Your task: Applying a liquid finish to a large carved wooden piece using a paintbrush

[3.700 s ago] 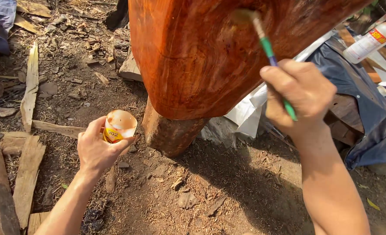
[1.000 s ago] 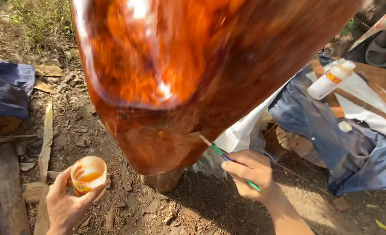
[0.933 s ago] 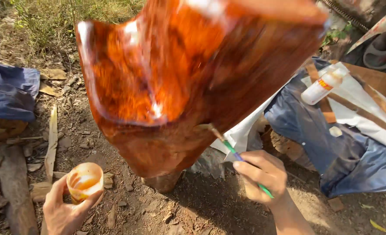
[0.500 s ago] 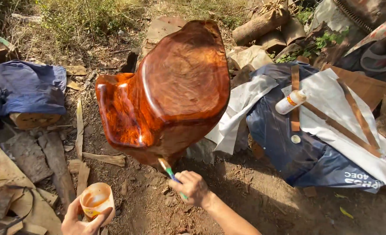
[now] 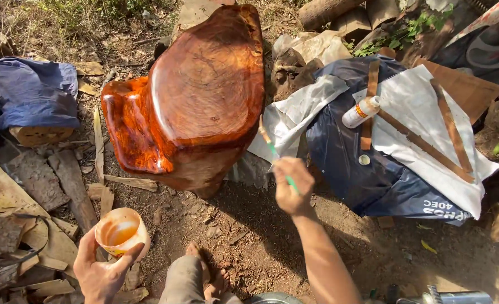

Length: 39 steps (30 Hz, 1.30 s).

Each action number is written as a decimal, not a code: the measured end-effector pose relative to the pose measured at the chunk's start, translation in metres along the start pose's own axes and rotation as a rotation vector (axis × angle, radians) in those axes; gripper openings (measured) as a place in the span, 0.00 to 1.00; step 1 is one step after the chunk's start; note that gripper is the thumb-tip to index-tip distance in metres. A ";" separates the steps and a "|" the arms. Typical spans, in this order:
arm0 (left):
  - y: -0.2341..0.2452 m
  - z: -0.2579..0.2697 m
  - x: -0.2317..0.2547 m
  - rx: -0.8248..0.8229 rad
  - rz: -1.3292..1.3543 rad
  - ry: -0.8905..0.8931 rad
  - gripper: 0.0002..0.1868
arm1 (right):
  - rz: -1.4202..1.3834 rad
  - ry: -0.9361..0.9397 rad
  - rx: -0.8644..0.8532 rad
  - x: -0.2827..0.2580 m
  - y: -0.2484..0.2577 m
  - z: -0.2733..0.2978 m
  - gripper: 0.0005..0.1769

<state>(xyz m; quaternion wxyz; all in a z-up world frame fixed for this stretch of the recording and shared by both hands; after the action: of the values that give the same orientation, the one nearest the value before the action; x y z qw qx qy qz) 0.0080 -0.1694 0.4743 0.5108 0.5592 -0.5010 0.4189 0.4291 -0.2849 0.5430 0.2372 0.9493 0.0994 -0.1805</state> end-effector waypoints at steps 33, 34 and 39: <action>-0.141 0.074 0.122 0.420 -0.102 -0.309 0.40 | -1.156 -0.752 -0.201 0.086 0.033 -0.023 0.03; -0.150 0.086 0.121 0.453 -0.135 -0.276 0.42 | -1.198 -0.631 -0.327 0.081 0.029 -0.023 0.03; -0.172 0.141 0.113 0.567 -0.184 -0.138 0.44 | -1.216 -0.083 -0.724 0.087 -0.021 0.002 0.10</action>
<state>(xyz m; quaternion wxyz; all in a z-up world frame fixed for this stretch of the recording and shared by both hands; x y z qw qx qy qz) 0.1885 -0.3279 0.5415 0.3351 0.7496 -0.3446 0.4551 0.5020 -0.2587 0.4988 0.3989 0.5795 0.6564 -0.2725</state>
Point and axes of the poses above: each hand's wrist, its own z-axis away from the middle knuckle, its own y-axis out of the back of the hand, x = y × z, the point moved 3 cm from there along -z, towards the middle knuckle, and after that the axes turned 11 degrees about z, right-handed, at the moved point
